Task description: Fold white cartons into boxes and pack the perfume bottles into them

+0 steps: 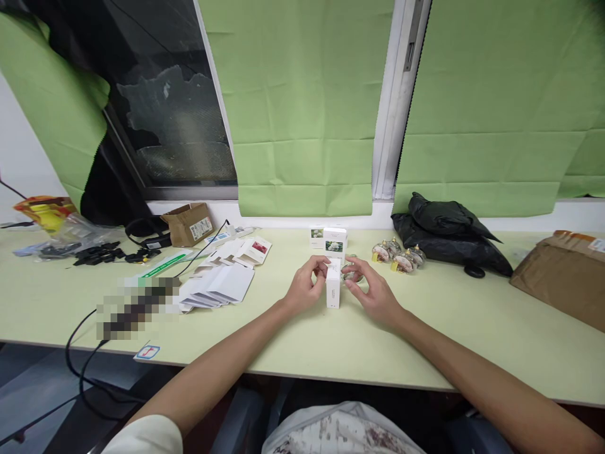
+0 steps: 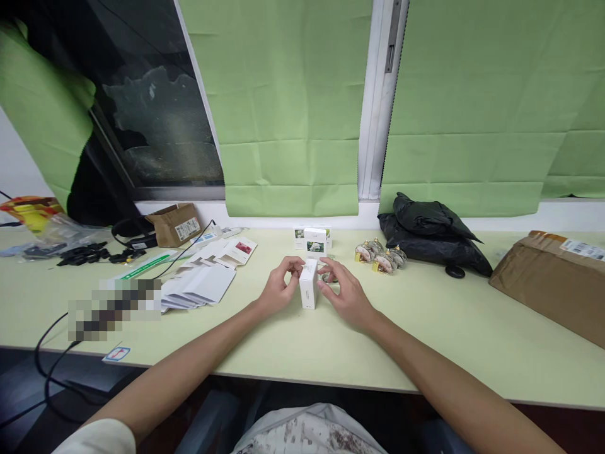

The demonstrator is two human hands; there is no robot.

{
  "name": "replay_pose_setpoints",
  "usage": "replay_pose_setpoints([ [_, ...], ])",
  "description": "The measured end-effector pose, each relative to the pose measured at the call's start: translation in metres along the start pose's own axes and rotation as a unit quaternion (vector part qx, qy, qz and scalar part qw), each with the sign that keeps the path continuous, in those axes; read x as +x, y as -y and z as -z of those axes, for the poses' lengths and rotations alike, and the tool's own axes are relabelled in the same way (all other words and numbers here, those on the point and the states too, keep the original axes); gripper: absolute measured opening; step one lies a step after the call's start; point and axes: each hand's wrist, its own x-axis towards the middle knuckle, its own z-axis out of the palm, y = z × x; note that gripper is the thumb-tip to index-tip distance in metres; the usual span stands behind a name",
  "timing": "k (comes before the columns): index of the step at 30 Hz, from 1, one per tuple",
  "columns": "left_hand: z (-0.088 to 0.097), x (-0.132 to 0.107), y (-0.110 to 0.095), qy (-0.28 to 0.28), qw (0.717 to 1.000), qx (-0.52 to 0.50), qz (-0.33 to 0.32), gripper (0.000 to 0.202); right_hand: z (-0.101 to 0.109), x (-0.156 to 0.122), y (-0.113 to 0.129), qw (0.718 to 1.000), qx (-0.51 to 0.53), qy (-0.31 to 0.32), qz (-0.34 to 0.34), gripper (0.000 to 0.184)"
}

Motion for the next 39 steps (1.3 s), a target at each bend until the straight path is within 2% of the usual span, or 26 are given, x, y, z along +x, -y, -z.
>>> replay_pose_setpoints([
  [8, 0.002, 0.003, -0.002, 0.009, 0.999, 0.028, -0.034, 0.038, 0.000, -0.001, -0.005, 0.999, -0.005, 0.034, -0.011, 0.067],
  [13, 0.002, 0.004, 0.003, 0.023, 1.000, 0.003, 0.007, 0.048, -0.002, -0.001, -0.008, 1.000, -0.009, 0.022, -0.009, 0.063],
  [17, 0.002, 0.004, 0.011, 0.071, 0.996, -0.035, 0.044, 0.054, -0.004, -0.001, -0.009, 1.000, -0.018, 0.016, -0.003, 0.060],
  [20, 0.003, 0.004, 0.015, 0.107, 0.991, -0.049, 0.063, 0.053, -0.003, -0.001, -0.010, 1.000, -0.022, 0.014, -0.002, 0.059],
  [24, 0.004, 0.004, 0.016, 0.127, 0.987, -0.049, 0.090, 0.053, -0.003, -0.001, -0.010, 1.000, -0.018, 0.020, 0.005, 0.057],
  [30, 0.006, 0.007, 0.013, 0.120, 0.984, -0.007, 0.131, 0.049, -0.003, 0.000, -0.010, 1.000, -0.025, 0.017, 0.002, 0.050],
  [39, 0.020, 0.011, 0.012, 0.130, 0.982, 0.088, 0.105, 0.041, -0.001, 0.003, -0.002, 0.999, -0.038, 0.003, -0.011, 0.048],
])
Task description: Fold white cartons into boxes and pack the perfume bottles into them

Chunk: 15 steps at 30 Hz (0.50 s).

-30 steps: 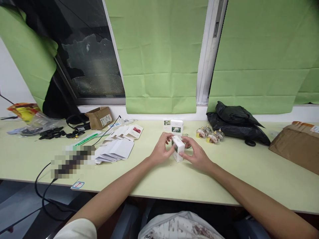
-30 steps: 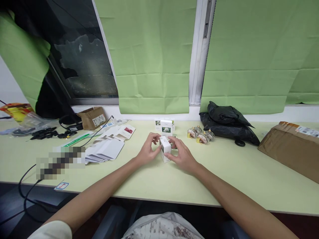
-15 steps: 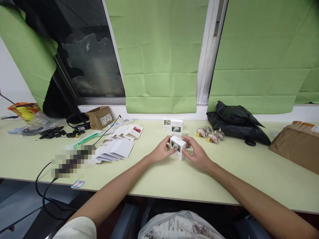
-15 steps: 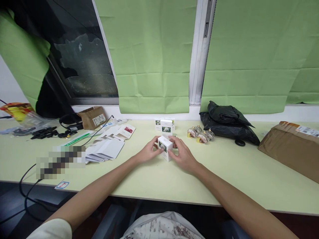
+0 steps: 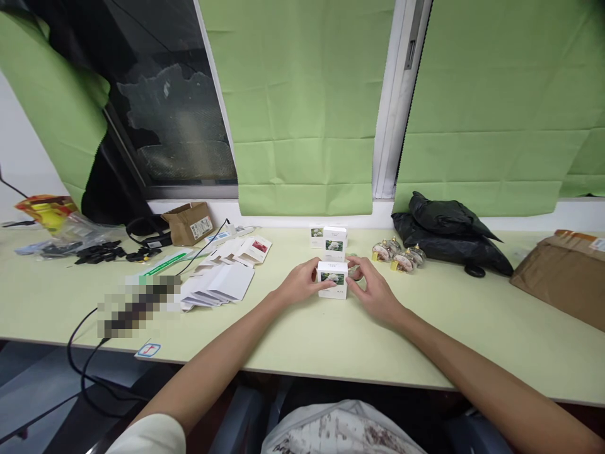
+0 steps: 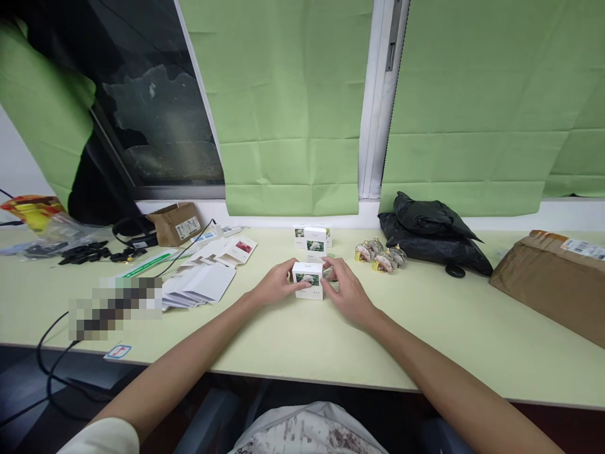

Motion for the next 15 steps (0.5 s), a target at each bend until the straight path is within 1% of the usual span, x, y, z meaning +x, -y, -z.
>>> replay_pose_setpoints([
  [3, 0.004, 0.001, 0.005, -0.004, 0.999, 0.039, 0.003, 0.042, 0.001, 0.001, 0.000, 1.000, -0.008, -0.021, -0.009, 0.044],
  [6, 0.008, 0.004, 0.013, -0.025, 0.997, 0.069, 0.018, 0.043, 0.001, 0.001, -0.001, 0.999, -0.017, -0.036, -0.018, 0.041],
  [12, 0.009, 0.011, 0.034, -0.118, 0.983, 0.130, 0.063, 0.044, 0.001, 0.003, -0.003, 0.998, -0.016, -0.049, -0.045, 0.038],
  [15, 0.009, 0.016, 0.046, -0.146, 0.974, 0.132, 0.112, 0.043, 0.000, 0.003, -0.005, 0.997, -0.012, -0.049, -0.062, 0.038],
])
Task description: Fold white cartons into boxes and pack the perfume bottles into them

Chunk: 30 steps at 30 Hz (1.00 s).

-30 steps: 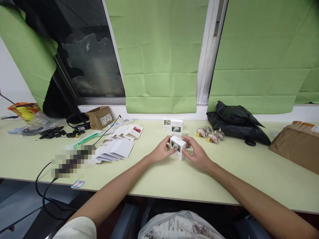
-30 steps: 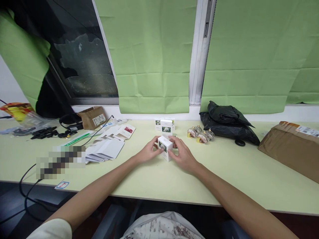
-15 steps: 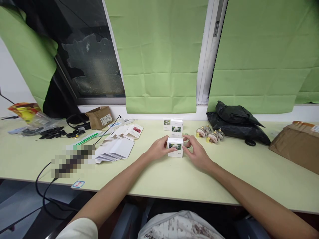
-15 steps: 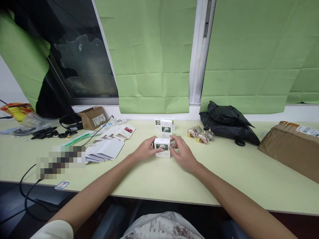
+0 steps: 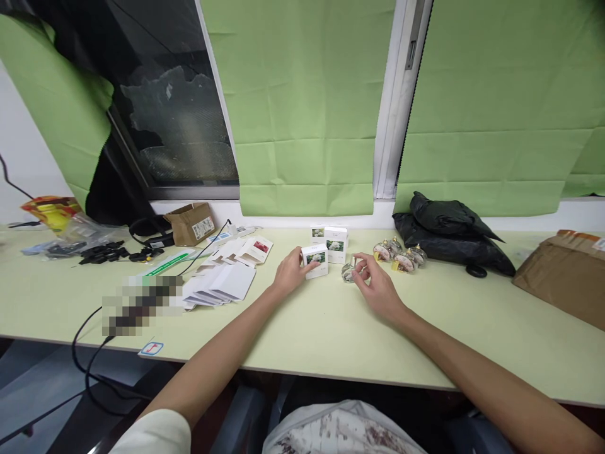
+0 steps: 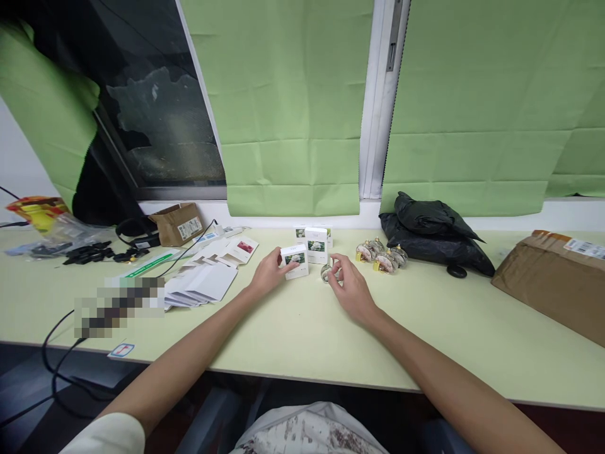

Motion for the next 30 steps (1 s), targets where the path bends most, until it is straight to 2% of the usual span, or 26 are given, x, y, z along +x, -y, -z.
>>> replay_pose_setpoints([
  [5, -0.006, 0.009, 0.013, -0.033, 0.998, -0.016, 0.045, 0.040, -0.002, 0.001, -0.004, 1.000, 0.001, -0.005, -0.020, 0.036],
  [10, -0.014, 0.014, 0.018, -0.052, 0.996, -0.054, 0.049, 0.042, -0.001, 0.002, -0.006, 0.999, 0.004, -0.008, -0.032, 0.036],
  [22, -0.027, 0.018, 0.029, -0.055, 0.991, -0.110, 0.042, 0.050, -0.004, 0.005, -0.020, 0.996, 0.006, -0.043, -0.072, 0.025],
  [30, -0.027, 0.018, 0.029, -0.040, 0.983, -0.170, 0.049, 0.050, -0.004, 0.007, -0.027, 0.995, -0.014, -0.042, -0.085, 0.021],
])
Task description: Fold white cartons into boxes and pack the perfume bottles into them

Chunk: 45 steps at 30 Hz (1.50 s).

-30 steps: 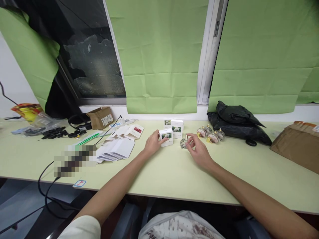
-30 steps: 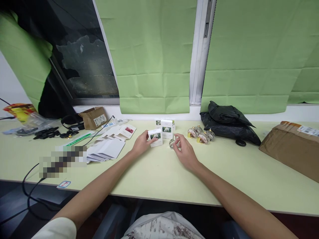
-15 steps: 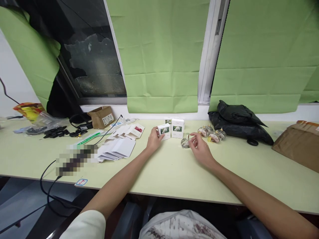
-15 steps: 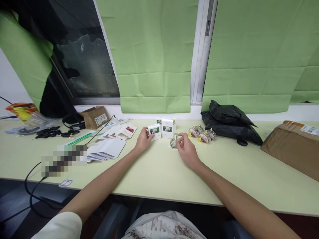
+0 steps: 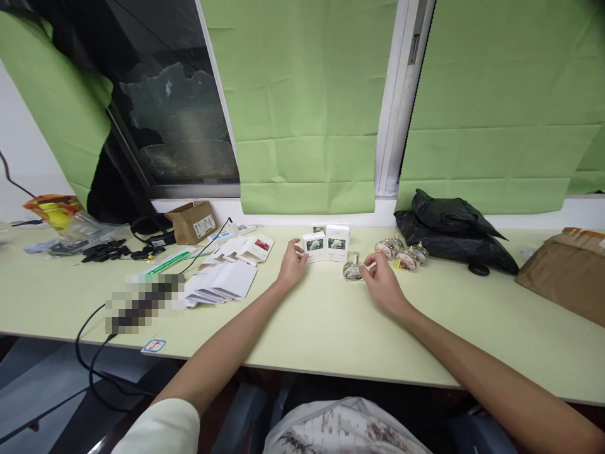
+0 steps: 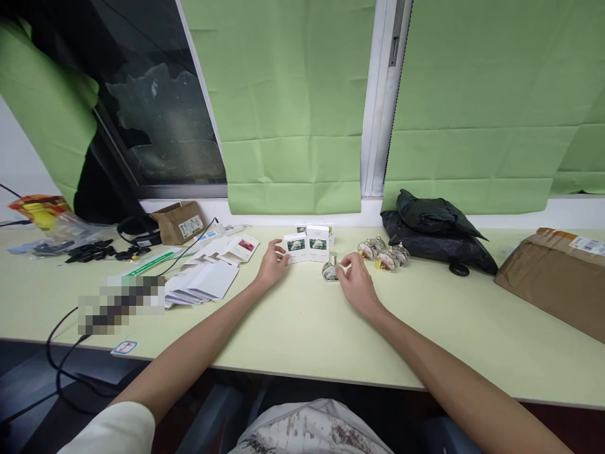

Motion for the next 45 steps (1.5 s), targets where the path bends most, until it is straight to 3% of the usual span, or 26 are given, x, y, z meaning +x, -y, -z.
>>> replay_pose_setpoints([
  [15, 0.001, -0.006, -0.011, 0.031, 0.999, -0.037, 0.011, 0.048, -0.003, 0.004, -0.011, 0.999, -0.006, 0.047, 0.006, 0.019],
  [19, -0.002, -0.006, -0.009, 0.042, 0.997, -0.062, 0.008, 0.036, -0.002, 0.004, -0.009, 0.998, 0.007, 0.053, 0.013, 0.021],
  [24, -0.005, -0.007, -0.005, 0.041, 0.999, -0.002, -0.030, 0.017, -0.001, 0.004, -0.008, 0.998, 0.011, 0.055, 0.023, 0.023],
  [33, -0.004, -0.006, -0.002, 0.044, 0.995, 0.068, -0.057, 0.027, -0.003, 0.004, -0.011, 0.997, 0.013, 0.069, 0.029, 0.025],
  [45, -0.006, -0.008, -0.001, 0.090, 0.983, 0.150, -0.047, 0.035, -0.004, 0.003, -0.010, 0.996, 0.001, 0.085, 0.031, 0.026],
])
